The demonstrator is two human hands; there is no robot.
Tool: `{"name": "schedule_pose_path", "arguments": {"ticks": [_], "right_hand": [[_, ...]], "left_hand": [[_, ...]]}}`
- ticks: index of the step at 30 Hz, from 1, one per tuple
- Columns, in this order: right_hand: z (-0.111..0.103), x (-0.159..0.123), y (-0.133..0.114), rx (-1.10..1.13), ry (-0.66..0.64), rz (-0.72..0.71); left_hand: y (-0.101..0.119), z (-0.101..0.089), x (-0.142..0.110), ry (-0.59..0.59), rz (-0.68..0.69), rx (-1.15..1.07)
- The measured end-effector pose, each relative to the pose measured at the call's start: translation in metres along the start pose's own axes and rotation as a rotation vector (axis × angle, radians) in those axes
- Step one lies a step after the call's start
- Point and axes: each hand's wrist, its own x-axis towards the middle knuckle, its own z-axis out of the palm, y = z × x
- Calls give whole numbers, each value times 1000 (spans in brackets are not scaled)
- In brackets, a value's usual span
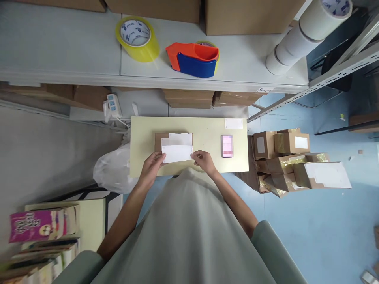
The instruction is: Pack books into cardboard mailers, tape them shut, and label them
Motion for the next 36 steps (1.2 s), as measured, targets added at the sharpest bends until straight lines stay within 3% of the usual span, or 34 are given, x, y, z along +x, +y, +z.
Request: {"name": "schedule_pose_path", "arguments": {"ticks": [9, 15, 20, 26, 31, 36], "right_hand": [[-13, 2, 7, -157, -1, -7], [-7, -1, 17, -275, -28, 4], [5, 13, 19, -337, -4, -15], [25, 48, 12, -409, 67, -63], [40, 67, 15, -495, 107, -87], [44, 71, 23, -619, 172, -53]], "left_hand": [[-22, 9, 15, -33, -139, -37], [-41, 5, 15, -62, -151, -39], [-50, -2, 31, 57, -81, 23], [-50, -16, 73, 134, 83, 189], [-54, -21, 102, 153, 122, 349], [-64, -19, 110, 163, 183, 520]]}}
